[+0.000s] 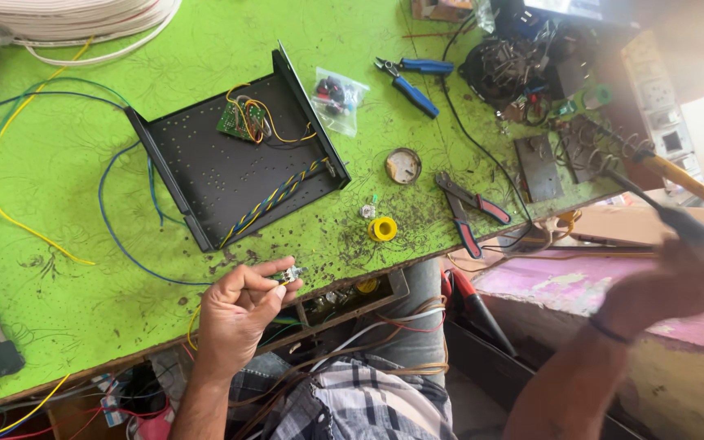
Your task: The person sits at a cluttered workbench and solders a small electronic component, holding the part and wire in one hand while applying a soldering iron with the other. They strip and position colored wires, tin the joint, and repeatedly reposition the component while working on the connection.
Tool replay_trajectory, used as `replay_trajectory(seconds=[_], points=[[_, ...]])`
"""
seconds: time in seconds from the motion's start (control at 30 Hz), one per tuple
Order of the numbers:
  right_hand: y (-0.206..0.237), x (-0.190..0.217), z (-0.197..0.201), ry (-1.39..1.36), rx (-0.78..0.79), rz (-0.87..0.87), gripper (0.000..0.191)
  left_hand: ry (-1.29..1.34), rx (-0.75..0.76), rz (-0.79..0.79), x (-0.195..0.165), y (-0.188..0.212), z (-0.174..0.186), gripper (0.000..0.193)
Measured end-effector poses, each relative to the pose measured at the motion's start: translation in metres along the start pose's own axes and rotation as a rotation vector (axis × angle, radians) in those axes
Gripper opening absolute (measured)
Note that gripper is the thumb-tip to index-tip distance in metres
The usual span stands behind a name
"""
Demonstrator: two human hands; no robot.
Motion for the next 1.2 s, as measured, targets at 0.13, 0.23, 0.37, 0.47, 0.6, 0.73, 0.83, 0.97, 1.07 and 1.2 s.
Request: replay_trajectory(seconds=[0.13, 0.23, 0.37, 0.47, 0.6, 0.73, 0.83, 0.97, 1.07, 1.2], points=[[0.011, 0.023, 0.045, -0.218, 0.103, -0.249, 0.049, -0.007, 0.016, -0.001, 0.000, -0.004, -0.006, 0.010], [0.028, 0.054, 0.040, -0.417, 0.192, -0.552, 0.030, -0.010, 0.017, -0.002, 0.000, -0.005, -0.010, 0.010], [0.076, 0.094, -0.019, -0.569, 0.367, -0.841, 0.012, -0.002, 0.004, 0.008, 0.002, -0.003, -0.013, 0.009], [0.093, 0.122, -0.045, -0.344, 0.479, -0.613, 0.013, -0.023, -0.009, 0.008, 0.003, -0.003, -0.013, 0.009], [0.105, 0.131, -0.062, -0.302, 0.544, -0.565, 0.016, -0.013, 0.004, 0.000, 0.003, -0.003, -0.012, 0.009], [0.109, 0.124, -0.063, -0.313, 0.520, -0.620, 0.016, -0.005, 0.005, 0.009, 0.004, -0.004, -0.010, 0.010], [0.111, 0.121, -0.063, -0.310, 0.521, -0.615, 0.017, -0.011, 0.015, 0.002, 0.004, -0.005, -0.008, 0.010], [0.115, 0.120, -0.064, -0.334, 0.518, -0.606, 0.019, 0.001, 0.024, 0.006, 0.005, -0.006, -0.007, 0.010], [0.116, 0.120, -0.064, -0.320, 0.516, -0.616, 0.020, 0.000, 0.025, 0.013, 0.006, -0.006, -0.006, 0.010], [0.116, 0.122, -0.066, -0.295, 0.522, -0.611, 0.020, 0.013, 0.035, 0.015, 0.006, -0.006, -0.005, 0.010]])
Point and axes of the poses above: each hand's wrist, its own y-axis away from the middle knuckle, its own z-axis out of the back of the hand, x = y × z, the point moved 4 cm from there along -y, towards the middle knuckle, and after that the axes turned 15 degrees about -x, right-handed, at the moved point
